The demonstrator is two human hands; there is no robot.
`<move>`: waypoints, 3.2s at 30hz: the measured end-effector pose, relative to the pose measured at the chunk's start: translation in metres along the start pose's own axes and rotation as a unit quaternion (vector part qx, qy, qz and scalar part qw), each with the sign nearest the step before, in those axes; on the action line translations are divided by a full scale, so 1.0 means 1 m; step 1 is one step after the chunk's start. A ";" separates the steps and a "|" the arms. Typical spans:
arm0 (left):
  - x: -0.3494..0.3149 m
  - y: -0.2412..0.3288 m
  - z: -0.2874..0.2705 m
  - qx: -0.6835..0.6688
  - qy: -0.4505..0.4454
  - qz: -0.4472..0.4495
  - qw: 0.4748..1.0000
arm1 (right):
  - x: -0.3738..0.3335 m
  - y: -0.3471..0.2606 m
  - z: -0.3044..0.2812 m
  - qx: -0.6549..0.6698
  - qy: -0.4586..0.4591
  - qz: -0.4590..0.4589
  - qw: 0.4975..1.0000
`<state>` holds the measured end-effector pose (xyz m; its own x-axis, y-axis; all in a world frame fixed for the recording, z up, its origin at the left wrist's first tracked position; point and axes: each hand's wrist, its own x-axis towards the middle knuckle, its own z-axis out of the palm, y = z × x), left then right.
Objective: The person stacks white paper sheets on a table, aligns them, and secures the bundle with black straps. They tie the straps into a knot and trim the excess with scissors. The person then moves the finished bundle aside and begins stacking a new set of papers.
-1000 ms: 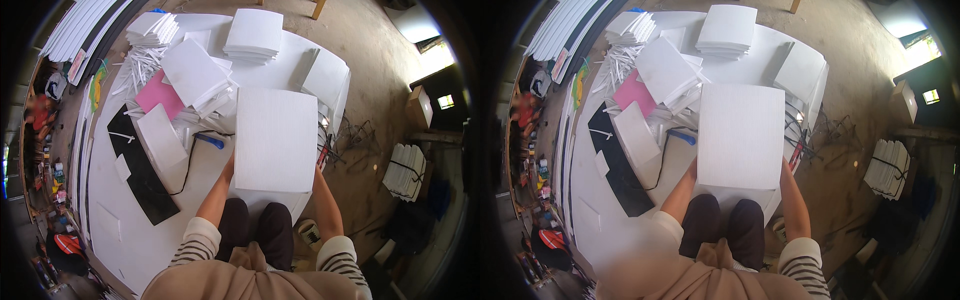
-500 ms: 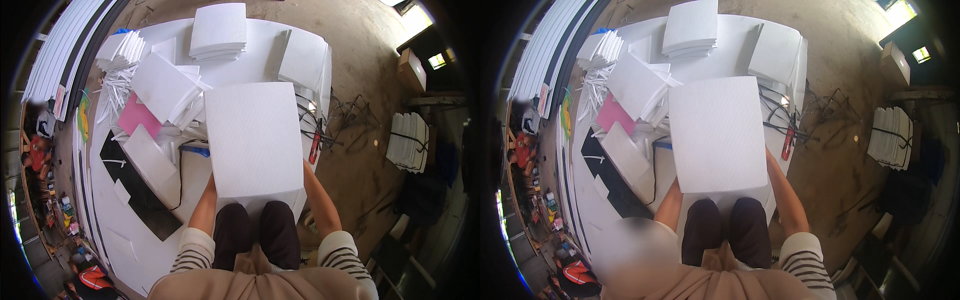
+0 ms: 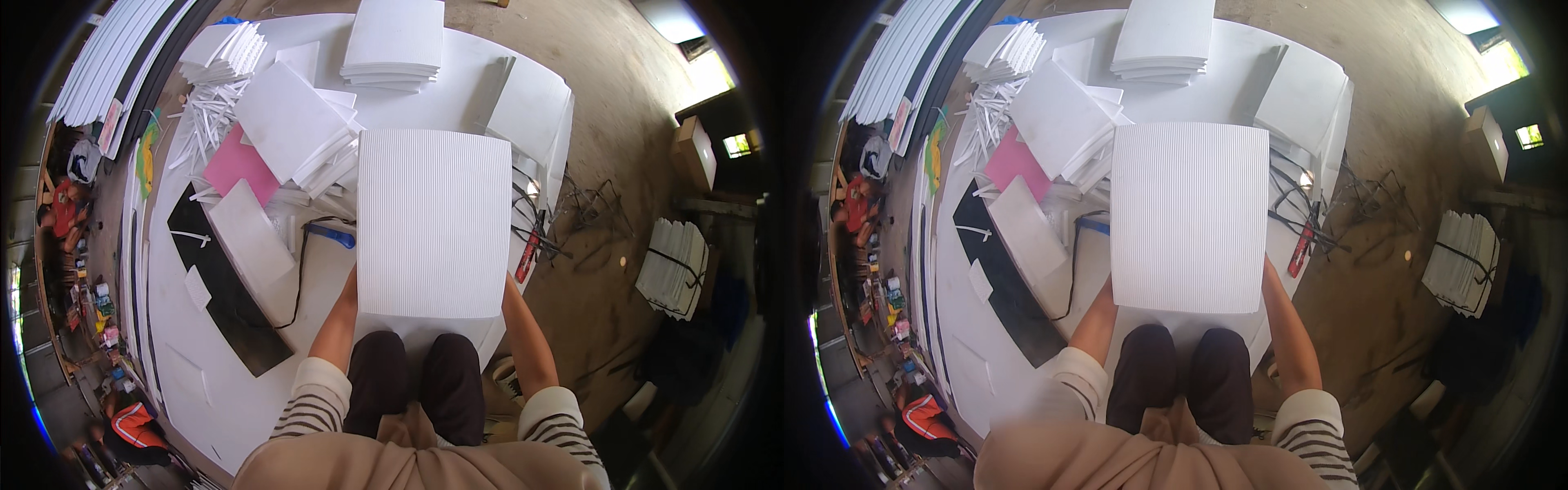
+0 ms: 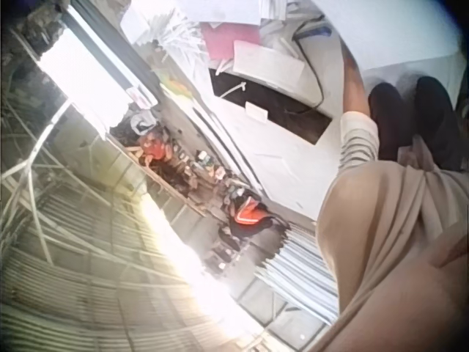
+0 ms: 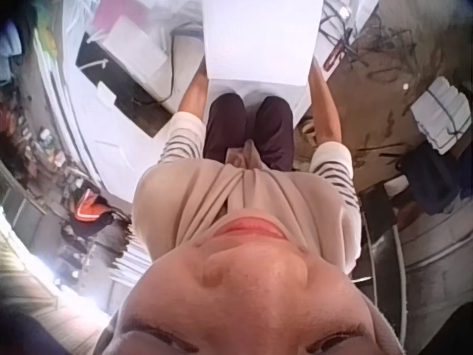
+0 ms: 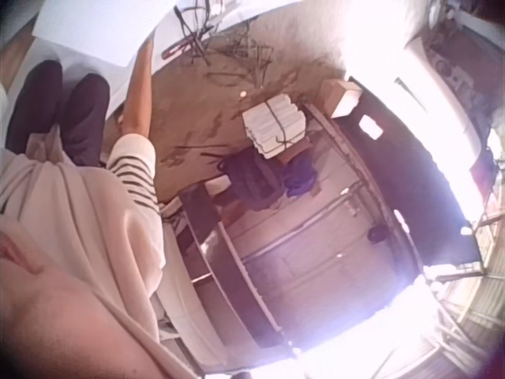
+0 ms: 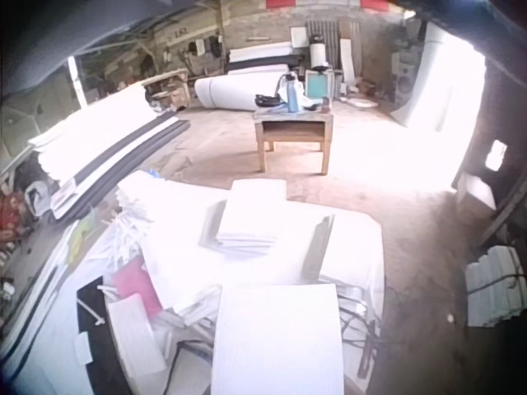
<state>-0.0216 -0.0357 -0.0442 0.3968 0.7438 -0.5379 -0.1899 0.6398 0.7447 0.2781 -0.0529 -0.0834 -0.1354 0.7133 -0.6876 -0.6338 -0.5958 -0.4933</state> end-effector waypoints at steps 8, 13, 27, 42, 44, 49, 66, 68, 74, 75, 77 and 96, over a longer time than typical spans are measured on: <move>0.035 -0.008 -0.031 -0.001 0.081 0.077 0.994 | -0.019 -0.006 0.003 -0.062 0.007 -0.038 0.997; 0.030 0.004 -0.044 0.546 0.209 0.221 0.781 | 0.002 -0.021 -0.029 -0.520 0.171 -0.354 0.758; 0.087 -0.029 -0.047 0.691 0.153 0.232 0.667 | 0.053 0.001 -0.062 -0.192 0.046 -0.197 0.960; 0.109 -0.050 -0.105 0.483 0.073 0.215 0.846 | 0.011 -0.024 -0.063 -0.736 -0.020 -0.374 0.564; 0.091 -0.027 -0.071 0.644 0.050 0.216 0.732 | 0.001 -0.042 -0.044 -0.728 0.058 -0.334 0.596; 0.084 -0.039 -0.091 0.614 -0.051 0.355 0.703 | 0.004 -0.060 -0.018 -0.725 0.084 -0.262 0.631; 0.048 0.043 -0.057 0.702 0.072 -0.006 0.708 | -0.034 -0.078 -0.018 -0.752 0.086 -0.163 0.633; 0.028 0.076 -0.044 0.678 0.106 0.017 0.727 | -0.048 -0.100 -0.006 -0.764 0.081 -0.166 0.619; -0.028 0.134 -0.038 0.667 0.146 0.122 0.721 | -0.092 -0.137 0.019 -0.799 0.093 -0.228 0.549; -0.038 0.136 -0.033 0.659 0.152 0.135 0.724 | -0.104 -0.143 0.025 -0.803 0.103 -0.248 0.532; -0.055 0.145 -0.026 0.638 0.163 0.153 0.737 | -0.127 -0.158 0.037 -0.809 0.124 -0.283 0.501; -0.087 0.246 0.108 0.526 0.005 0.346 0.777 | -0.205 -0.221 0.262 -0.667 0.010 -0.318 0.674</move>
<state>-0.0059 0.0358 0.2286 0.5185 0.8443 0.1355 0.4873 -0.4220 0.7645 0.2466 0.0296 0.3064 -0.1402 0.9838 -0.1117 0.6908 0.0164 -0.7228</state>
